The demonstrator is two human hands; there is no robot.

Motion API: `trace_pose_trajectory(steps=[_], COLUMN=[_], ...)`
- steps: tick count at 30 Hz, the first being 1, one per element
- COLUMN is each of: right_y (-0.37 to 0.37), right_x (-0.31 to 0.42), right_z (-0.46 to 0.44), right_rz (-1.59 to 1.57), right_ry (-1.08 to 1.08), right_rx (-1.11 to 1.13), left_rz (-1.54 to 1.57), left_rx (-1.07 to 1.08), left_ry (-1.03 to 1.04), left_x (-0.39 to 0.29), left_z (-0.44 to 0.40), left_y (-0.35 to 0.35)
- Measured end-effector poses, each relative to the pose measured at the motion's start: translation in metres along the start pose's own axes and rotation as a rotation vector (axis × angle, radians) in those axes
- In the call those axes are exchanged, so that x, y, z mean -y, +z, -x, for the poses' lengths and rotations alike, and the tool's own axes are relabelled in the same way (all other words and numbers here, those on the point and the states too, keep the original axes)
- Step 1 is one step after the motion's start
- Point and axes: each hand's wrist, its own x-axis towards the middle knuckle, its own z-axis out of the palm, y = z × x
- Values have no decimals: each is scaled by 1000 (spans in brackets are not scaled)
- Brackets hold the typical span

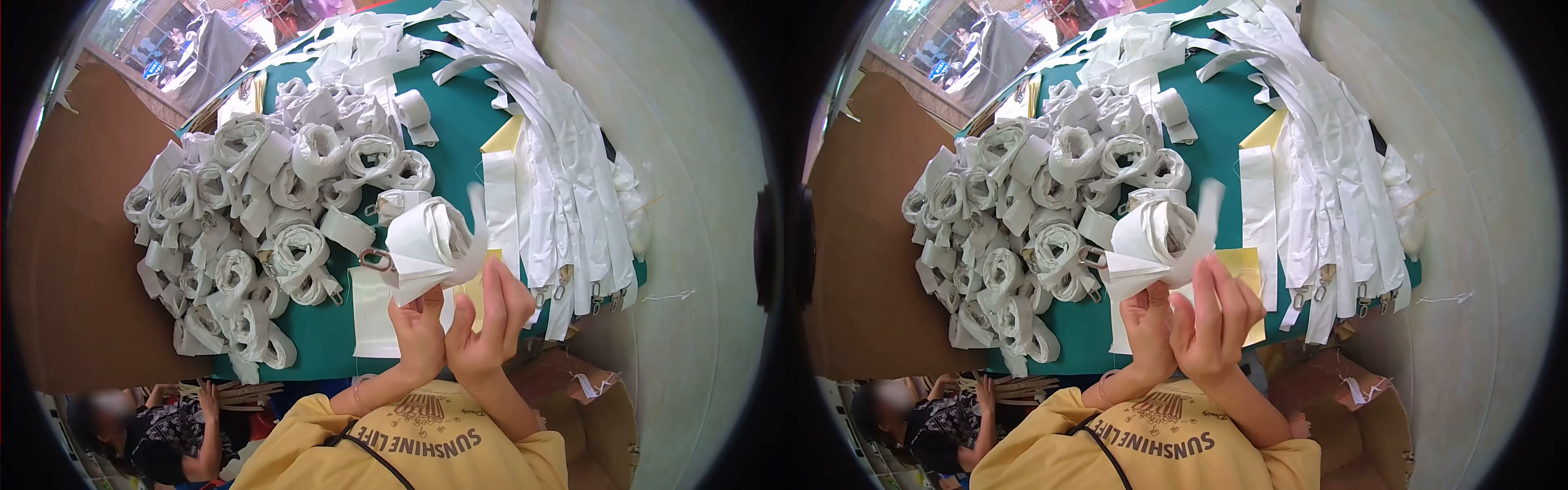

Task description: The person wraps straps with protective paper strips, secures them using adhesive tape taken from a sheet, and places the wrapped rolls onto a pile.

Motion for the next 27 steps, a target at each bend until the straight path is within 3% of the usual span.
trace_pose_trajectory(steps=[3,6,10,13,15,19,27], right_y=[0,0,-13,-14,-10,-14,-4], right_x=[-1,-6,-4,-5,-16,-2,13], right_z=[6,0,-11,-6,9,7,-9], right_rz=[-67,-70,-78,-124,41,-116,-47], right_ry=[-34,-31,-20,38,-212,-234,52], right_rx=[97,133,288,143,-216,202,184], left_rz=[-26,20,81,4,44,70,19], left_rx=[103,-11,58,91,31,80,46], left_ry=[7,25,16,6,56,-17,43], left_x=[6,5,9,6,1,-3,-4], left_z=[-1,7,8,10,2,-3,-1], left_y=[-15,-3,-13,-14,-3,-6,-4])
